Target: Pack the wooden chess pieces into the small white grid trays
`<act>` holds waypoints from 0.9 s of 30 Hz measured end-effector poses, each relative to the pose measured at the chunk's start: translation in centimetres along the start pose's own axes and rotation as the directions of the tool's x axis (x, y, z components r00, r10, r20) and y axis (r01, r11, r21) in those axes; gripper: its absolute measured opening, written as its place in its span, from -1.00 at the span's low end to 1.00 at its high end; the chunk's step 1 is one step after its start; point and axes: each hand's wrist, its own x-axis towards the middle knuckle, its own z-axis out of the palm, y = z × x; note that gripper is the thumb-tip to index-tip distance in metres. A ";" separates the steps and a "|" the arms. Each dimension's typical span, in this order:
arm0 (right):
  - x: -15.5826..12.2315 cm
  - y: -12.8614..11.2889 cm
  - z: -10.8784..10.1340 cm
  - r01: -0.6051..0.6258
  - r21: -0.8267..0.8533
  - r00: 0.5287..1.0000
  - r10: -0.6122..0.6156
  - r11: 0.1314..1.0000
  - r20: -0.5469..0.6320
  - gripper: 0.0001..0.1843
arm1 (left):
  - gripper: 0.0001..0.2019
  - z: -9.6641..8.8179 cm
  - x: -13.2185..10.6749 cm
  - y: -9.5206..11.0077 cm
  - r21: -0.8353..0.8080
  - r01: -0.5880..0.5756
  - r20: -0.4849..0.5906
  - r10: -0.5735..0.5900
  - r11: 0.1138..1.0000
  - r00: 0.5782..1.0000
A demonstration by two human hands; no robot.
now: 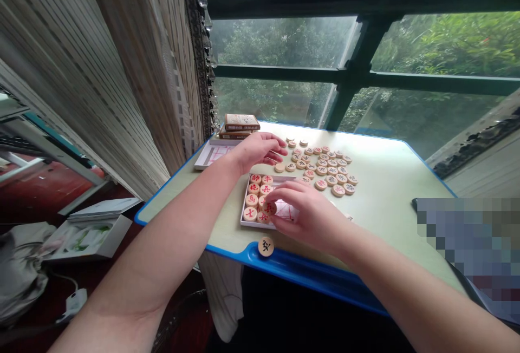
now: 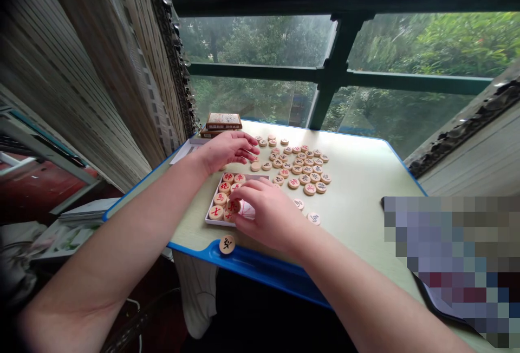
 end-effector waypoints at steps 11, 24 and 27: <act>0.0 -0.3 -0.2 -0.098 -0.032 0.974 0.103 0.995 0.202 -0.87 | -0.92 0.1 0.2 -0.3 0.062 0.002 -0.012 -0.002 0.998 1.000; 0.1 -0.3 -0.4 -0.043 -0.012 0.980 0.045 0.999 0.194 -0.85 | -0.94 0.1 0.1 -0.2 0.102 -0.017 -0.040 0.021 0.995 0.999; 0.1 -0.1 -0.2 -0.016 0.003 0.985 0.015 1.000 0.174 -0.85 | -0.94 0.0 0.2 -0.3 0.103 -0.019 -0.030 0.022 0.995 0.999</act>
